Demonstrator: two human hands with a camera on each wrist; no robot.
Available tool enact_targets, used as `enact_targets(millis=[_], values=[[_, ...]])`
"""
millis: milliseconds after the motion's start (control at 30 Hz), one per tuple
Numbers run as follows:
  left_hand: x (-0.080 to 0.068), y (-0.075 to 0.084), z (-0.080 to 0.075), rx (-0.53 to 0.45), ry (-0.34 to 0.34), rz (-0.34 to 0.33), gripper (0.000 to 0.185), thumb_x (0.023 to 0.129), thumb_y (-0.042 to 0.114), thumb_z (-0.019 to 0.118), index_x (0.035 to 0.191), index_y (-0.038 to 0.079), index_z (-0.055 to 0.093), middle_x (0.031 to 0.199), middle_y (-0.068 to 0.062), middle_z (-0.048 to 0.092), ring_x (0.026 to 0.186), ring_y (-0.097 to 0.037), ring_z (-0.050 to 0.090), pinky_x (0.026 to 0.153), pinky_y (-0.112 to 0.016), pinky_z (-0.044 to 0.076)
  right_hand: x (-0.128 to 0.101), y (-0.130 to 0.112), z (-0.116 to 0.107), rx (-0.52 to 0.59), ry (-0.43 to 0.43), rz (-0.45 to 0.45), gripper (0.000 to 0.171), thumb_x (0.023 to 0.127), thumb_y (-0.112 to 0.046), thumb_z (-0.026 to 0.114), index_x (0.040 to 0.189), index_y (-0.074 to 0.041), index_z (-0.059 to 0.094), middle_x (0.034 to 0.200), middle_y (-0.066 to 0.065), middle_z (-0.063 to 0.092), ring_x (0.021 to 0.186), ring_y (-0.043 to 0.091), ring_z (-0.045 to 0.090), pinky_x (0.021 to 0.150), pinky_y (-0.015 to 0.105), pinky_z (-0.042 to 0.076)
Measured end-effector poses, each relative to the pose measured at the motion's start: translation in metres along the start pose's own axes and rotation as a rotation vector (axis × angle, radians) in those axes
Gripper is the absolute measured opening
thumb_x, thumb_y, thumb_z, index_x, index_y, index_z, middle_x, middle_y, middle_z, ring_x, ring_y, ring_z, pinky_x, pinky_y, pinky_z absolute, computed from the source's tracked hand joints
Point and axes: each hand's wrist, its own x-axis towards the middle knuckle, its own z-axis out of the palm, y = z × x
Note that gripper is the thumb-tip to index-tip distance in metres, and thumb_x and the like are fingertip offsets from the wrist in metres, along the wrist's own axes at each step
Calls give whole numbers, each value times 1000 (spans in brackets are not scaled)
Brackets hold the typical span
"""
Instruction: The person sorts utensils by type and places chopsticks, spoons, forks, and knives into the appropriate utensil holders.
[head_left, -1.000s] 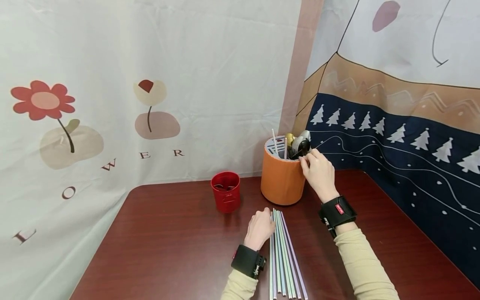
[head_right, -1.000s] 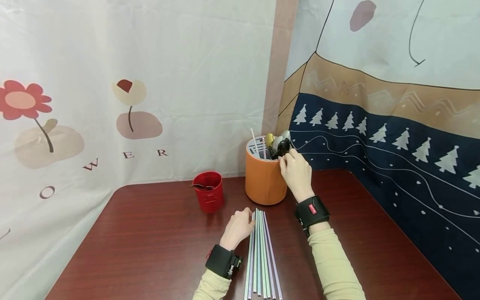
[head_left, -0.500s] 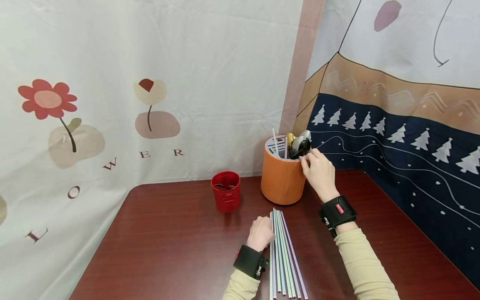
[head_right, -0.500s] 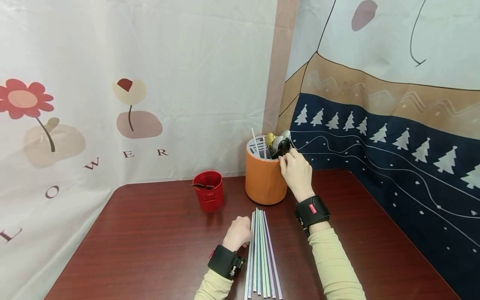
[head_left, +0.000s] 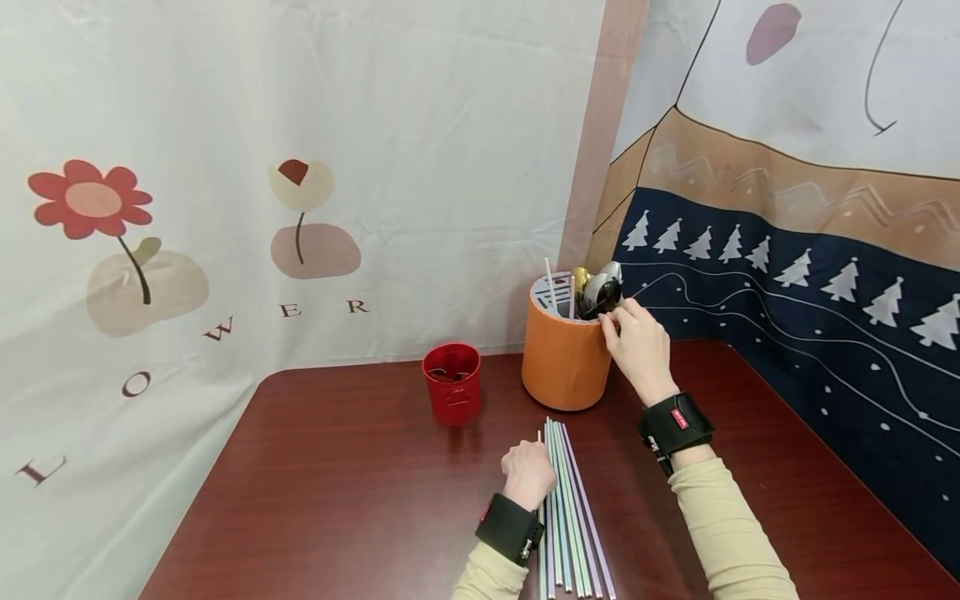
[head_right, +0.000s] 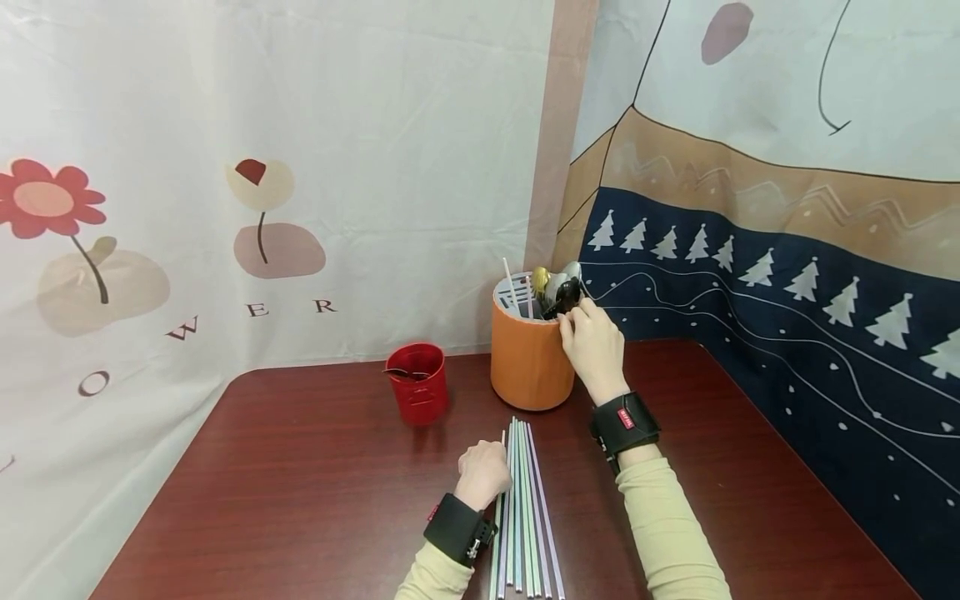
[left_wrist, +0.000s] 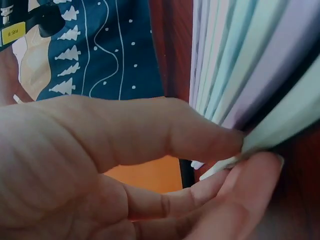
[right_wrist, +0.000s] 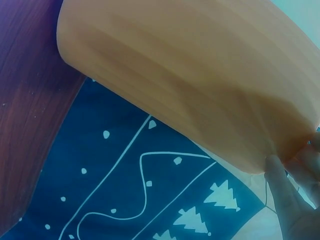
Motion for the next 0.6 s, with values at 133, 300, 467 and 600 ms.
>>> enact_targets(millis=[133, 300, 467, 600], values=[[0, 0, 1, 22, -2, -16, 11, 78, 20, 69, 76, 9, 69, 78, -8, 67, 64, -23, 62, 49, -31, 44, 0, 0, 1, -2, 5, -5, 23, 90, -16, 63, 73, 0, 65, 77, 10, 56, 61, 27, 53, 49, 41, 45], [3, -1, 3, 32, -41, -28, 13, 75, 23, 72, 77, 10, 69, 80, -7, 67, 67, -22, 62, 51, -32, 45, -1, 0, 0, -2, 11, -11, 23, 89, -16, 63, 73, 0, 64, 76, 10, 55, 60, 26, 52, 49, 40, 44], [6, -3, 0, 29, -84, -47, 18, 73, 25, 73, 83, 10, 71, 84, -7, 69, 71, -23, 63, 55, -33, 46, -1, -1, 0, -4, 8, -7, 23, 90, -16, 63, 73, 0, 65, 75, 10, 54, 60, 26, 51, 48, 39, 44], [6, -7, -4, -16, -54, -37, 13, 73, 22, 72, 74, 10, 68, 79, -7, 67, 69, -25, 62, 54, -35, 46, 0, 0, 1, -7, 6, -2, 23, 90, -15, 63, 73, 1, 65, 75, 11, 55, 60, 27, 52, 49, 40, 44]])
